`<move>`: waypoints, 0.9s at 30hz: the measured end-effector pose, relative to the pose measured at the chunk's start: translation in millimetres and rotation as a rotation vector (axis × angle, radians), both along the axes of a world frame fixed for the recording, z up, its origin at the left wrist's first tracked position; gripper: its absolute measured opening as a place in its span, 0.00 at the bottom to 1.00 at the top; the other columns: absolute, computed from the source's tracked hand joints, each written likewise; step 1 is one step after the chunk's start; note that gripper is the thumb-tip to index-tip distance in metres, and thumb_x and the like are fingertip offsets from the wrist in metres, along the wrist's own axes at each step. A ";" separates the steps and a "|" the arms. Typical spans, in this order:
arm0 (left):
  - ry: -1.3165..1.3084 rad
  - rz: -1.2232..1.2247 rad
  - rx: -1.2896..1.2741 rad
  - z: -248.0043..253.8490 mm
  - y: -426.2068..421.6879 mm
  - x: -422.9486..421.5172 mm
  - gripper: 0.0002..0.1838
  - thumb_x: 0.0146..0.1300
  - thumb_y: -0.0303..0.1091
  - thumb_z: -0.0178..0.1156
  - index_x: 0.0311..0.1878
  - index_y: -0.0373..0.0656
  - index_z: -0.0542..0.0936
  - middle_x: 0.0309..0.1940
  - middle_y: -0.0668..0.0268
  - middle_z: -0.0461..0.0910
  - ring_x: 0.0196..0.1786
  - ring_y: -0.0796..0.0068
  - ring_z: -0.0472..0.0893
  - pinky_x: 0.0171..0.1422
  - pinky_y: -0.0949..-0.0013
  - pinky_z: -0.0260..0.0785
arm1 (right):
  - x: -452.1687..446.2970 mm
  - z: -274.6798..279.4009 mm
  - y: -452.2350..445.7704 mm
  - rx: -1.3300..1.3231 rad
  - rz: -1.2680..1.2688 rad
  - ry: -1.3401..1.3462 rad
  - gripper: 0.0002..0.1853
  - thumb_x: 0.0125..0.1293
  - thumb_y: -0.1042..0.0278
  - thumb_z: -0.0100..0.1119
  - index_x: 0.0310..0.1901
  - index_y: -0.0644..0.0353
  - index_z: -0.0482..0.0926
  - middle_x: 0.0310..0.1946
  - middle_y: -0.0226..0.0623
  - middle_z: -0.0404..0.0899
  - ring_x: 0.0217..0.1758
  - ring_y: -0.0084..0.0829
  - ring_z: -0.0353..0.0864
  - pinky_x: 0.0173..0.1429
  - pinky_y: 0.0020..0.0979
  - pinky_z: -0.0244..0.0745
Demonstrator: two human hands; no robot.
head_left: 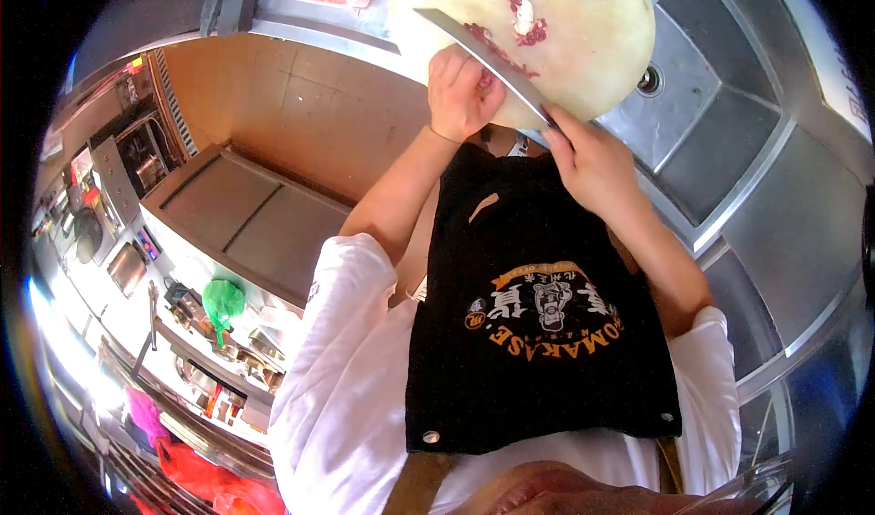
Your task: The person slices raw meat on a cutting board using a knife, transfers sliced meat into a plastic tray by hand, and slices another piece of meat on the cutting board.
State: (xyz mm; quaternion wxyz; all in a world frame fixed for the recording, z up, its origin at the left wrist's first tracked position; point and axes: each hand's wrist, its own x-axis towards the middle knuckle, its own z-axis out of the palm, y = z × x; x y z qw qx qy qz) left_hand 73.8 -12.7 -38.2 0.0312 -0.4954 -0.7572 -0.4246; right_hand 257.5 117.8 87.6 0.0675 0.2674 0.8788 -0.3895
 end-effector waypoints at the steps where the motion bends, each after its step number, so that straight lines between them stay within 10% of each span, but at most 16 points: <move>1: -0.018 0.005 -0.013 -0.6 -1.2 0.7 0.15 0.49 0.28 0.73 0.42 0.43 0.82 0.42 0.62 0.81 0.49 0.54 0.80 0.57 0.56 0.68 | -13.2 -2.5 0.8 -0.037 -0.011 -0.028 0.19 0.77 0.57 0.59 0.65 0.51 0.79 0.41 0.51 0.87 0.43 0.55 0.87 0.44 0.50 0.81; 27: -0.084 -0.034 0.002 15.3 2.4 2.9 0.14 0.56 0.25 0.73 0.46 0.42 0.83 0.49 0.58 0.83 0.56 0.50 0.80 0.64 0.55 0.69 | -51.3 -70.4 18.5 -0.083 0.028 0.071 0.20 0.78 0.53 0.56 0.67 0.46 0.78 0.47 0.45 0.88 0.47 0.54 0.87 0.48 0.51 0.82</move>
